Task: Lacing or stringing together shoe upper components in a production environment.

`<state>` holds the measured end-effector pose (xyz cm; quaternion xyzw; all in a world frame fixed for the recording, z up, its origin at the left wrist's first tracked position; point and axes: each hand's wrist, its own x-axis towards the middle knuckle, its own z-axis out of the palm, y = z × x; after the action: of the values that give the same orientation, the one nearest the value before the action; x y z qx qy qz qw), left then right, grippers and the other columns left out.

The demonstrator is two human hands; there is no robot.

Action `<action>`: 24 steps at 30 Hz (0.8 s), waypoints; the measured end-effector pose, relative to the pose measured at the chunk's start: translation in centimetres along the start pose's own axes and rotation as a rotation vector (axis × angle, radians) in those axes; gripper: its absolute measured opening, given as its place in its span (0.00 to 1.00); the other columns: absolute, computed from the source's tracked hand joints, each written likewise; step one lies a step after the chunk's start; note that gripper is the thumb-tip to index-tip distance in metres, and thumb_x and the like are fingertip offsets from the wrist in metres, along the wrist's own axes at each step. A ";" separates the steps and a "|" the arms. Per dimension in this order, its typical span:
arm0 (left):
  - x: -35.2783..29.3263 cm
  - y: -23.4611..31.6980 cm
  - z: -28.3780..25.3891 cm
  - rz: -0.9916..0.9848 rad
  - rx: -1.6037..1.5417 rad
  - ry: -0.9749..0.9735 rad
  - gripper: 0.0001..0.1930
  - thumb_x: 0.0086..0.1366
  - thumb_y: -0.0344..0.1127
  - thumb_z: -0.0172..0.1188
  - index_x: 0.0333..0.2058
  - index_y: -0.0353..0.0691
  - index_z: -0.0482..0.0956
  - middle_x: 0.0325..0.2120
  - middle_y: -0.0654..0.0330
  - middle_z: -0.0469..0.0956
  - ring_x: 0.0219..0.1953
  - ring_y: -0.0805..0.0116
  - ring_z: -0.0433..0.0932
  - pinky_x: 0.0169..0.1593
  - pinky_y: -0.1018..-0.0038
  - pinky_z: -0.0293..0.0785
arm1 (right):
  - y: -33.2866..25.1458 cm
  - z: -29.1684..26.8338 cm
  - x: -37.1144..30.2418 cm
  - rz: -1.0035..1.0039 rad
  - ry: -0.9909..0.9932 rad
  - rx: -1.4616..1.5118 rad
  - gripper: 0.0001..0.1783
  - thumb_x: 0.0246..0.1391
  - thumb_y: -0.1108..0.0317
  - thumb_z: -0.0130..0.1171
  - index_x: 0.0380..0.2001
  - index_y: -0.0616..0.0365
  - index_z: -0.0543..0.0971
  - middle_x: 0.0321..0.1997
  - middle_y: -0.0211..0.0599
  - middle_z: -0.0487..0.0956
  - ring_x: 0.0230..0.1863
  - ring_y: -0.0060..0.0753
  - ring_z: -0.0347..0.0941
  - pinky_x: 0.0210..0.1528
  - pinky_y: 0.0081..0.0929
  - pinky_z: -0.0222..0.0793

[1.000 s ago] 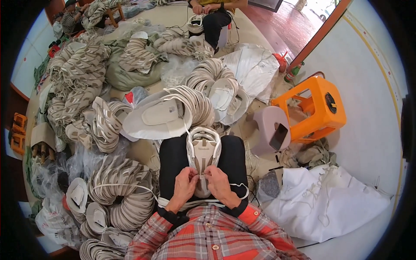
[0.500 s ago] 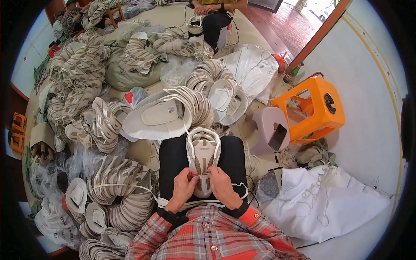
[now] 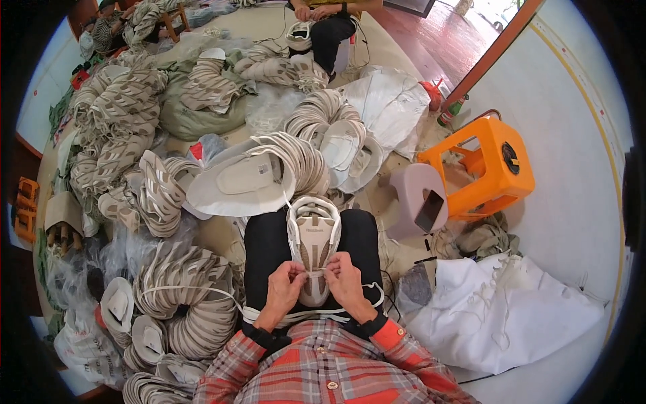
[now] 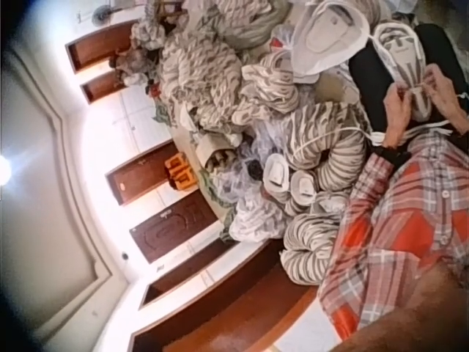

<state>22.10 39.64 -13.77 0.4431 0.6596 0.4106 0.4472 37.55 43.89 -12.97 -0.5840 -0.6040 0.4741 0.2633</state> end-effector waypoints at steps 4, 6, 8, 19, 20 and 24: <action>0.1 0.3 0.2 0.009 0.039 0.014 0.09 0.53 0.27 0.59 0.33 0.32 0.73 0.23 0.55 0.76 0.25 0.69 0.75 0.31 0.75 0.72 | -0.1 1.0 0.3 -0.104 0.025 -0.081 0.11 0.50 0.75 0.51 0.37 0.60 0.65 0.28 0.49 0.75 0.32 0.48 0.75 0.34 0.37 0.70; 0.1 0.0 0.4 0.036 0.049 0.021 0.09 0.53 0.27 0.59 0.33 0.32 0.73 0.23 0.55 0.76 0.25 0.69 0.75 0.31 0.75 0.72 | 0.3 1.6 0.2 -0.195 0.049 -0.147 0.10 0.50 0.74 0.50 0.37 0.60 0.65 0.29 0.51 0.75 0.33 0.51 0.74 0.35 0.38 0.69; 0.1 0.0 0.3 0.022 0.067 0.024 0.08 0.53 0.27 0.59 0.32 0.32 0.73 0.23 0.55 0.76 0.25 0.69 0.75 0.31 0.74 0.72 | 0.0 2.0 0.2 -0.241 0.028 -0.100 0.13 0.46 0.80 0.52 0.37 0.60 0.65 0.26 0.45 0.74 0.29 0.43 0.75 0.31 0.31 0.70; 1.3 1.4 -0.7 0.419 0.549 -0.120 0.06 0.55 0.31 0.57 0.29 0.36 0.71 0.26 0.54 0.72 0.28 0.54 0.74 0.31 0.64 0.70 | -0.3 0.0 0.8 -0.218 -0.133 -0.007 0.14 0.47 0.77 0.55 0.38 0.61 0.67 0.26 0.43 0.75 0.27 0.39 0.75 0.29 0.30 0.70; 1.6 1.3 -1.3 0.480 0.605 -0.176 0.05 0.56 0.31 0.56 0.28 0.38 0.71 0.26 0.53 0.71 0.29 0.52 0.73 0.31 0.62 0.69 | -0.8 -0.6 1.0 -0.242 -0.175 0.023 0.14 0.47 0.75 0.55 0.39 0.60 0.67 0.26 0.43 0.76 0.26 0.42 0.75 0.27 0.32 0.70; 3.4 2.3 -12.0 0.245 1.230 -0.272 0.05 0.51 0.30 0.55 0.29 0.39 0.71 0.27 0.54 0.70 0.32 0.54 0.72 0.33 0.63 0.70 | -2.6 -10.8 0.6 0.282 -0.591 -0.093 0.20 0.45 0.73 0.59 0.43 0.59 0.69 0.25 0.35 0.75 0.21 0.23 0.70 0.21 0.22 0.66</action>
<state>10.47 41.79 -9.24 0.7389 0.6566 -0.0544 0.1408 45.67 47.66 -6.37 -0.5104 -0.5885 0.6268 -0.0186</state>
